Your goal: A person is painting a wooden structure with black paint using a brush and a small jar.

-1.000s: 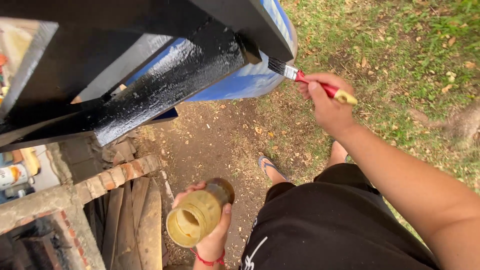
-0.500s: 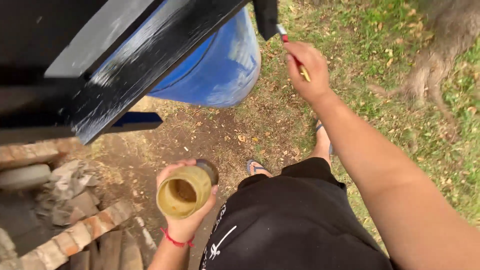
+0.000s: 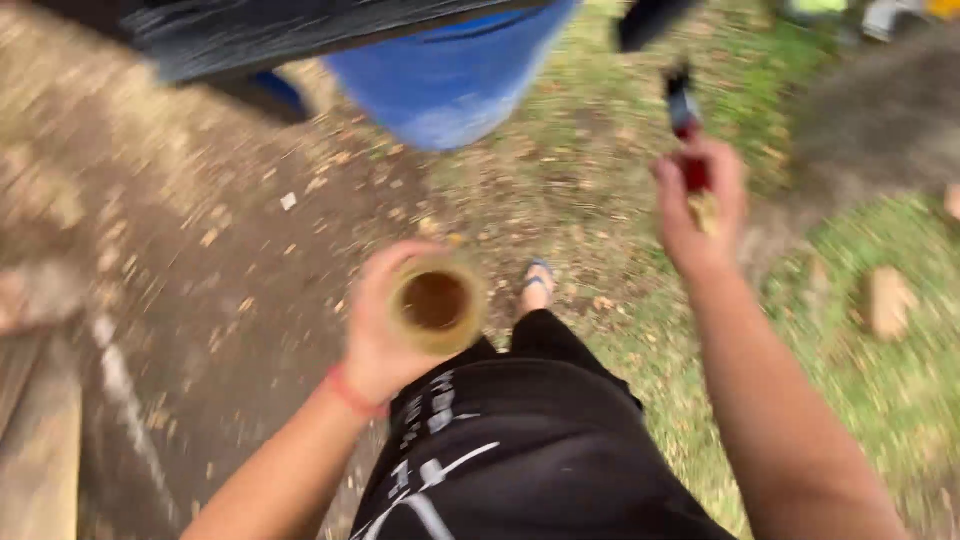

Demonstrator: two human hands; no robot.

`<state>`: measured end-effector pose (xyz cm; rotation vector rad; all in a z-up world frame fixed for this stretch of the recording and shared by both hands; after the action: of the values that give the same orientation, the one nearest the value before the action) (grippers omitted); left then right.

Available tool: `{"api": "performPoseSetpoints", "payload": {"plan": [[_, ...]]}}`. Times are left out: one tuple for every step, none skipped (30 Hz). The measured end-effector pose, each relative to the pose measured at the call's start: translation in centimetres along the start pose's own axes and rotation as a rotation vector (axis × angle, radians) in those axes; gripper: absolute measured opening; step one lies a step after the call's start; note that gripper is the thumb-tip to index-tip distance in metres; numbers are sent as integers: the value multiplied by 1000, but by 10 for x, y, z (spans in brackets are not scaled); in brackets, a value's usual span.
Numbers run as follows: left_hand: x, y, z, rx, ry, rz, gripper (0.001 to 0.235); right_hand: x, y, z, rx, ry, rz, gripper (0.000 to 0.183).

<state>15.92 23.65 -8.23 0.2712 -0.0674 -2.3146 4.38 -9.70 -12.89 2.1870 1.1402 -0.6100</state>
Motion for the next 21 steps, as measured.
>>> {"api": "performPoseSetpoints", "payload": {"plan": [[-3, -9, -3, 0, 55, -23, 81, 4, -18, -7, 121, 84, -16, 14], [-1, -3, -2, -39, 99, 35, 81, 5, -26, -3, 99, 141, -73, 14], [6, 8, -3, -20, 111, 22, 76, 1, -31, 6, 38, 202, -84, 15], [16, 20, -5, 14, 98, -20, 71, -15, -43, 15, -7, 237, -69, 17], [21, 19, -11, -9, 119, 10, 71, -23, -36, 20, -15, 266, -99, 17], [27, 19, -16, 12, 101, 45, 77, -37, -33, 21, -135, 229, -106, 27], [35, 20, -20, 33, 84, 81, 83, -54, -30, 22, -255, 194, -110, 67], [38, 17, -18, 35, 104, 86, 83, -60, -34, 36, -263, 212, -105, 67], [42, 16, -16, 3, 114, 115, 80, -67, -36, 54, -125, 340, -136, 59], [45, 18, -15, -21, 120, 134, 79, -74, -40, 70, 16, 459, -162, 51], [49, 21, -14, -12, 134, 128, 79, -72, -36, 66, 10, 470, -149, 51], [52, 21, -12, -12, 103, 166, 77, -69, -34, 66, 192, 553, -117, 67], [56, 21, -10, -12, 72, 203, 75, -66, -34, 66, 374, 637, -83, 84], [57, 24, -8, -21, 90, 199, 75, -63, -33, 63, 382, 656, -84, 84], [58, 26, -6, -32, 27, 217, 74, -61, -33, 61, 461, 684, -79, 61], [61, 25, -3, -47, -42, 231, 73, -62, -38, 59, 547, 707, -72, 42], [66, 23, -1, -62, -28, 222, 73, -64, -43, 53, 563, 721, -73, 42], [69, 25, -1, -36, -37, 253, 72, -64, -43, 46, 469, 782, -114, 46], [71, 27, -1, -10, -46, 282, 71, -65, -42, 40, 372, 840, -152, 50], [73, 29, -2, -11, -36, 270, 71, -75, -48, 38, 377, 851, -141, 50], [74, 31, -3, 7, -51, 283, 71, -80, -57, 35, 591, 1445, -262, 35]]}}
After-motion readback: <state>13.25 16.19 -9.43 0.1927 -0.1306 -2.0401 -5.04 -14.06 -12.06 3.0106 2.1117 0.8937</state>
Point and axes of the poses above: each hand's wrist, its own y-axis towards the middle knuckle, its own x-axis out of the palm, z = x × y, the point moved 2 cm from there along y, towards the middle knuckle, and after that the axes turned 7 degrees about -z, right-handed, at the moved point
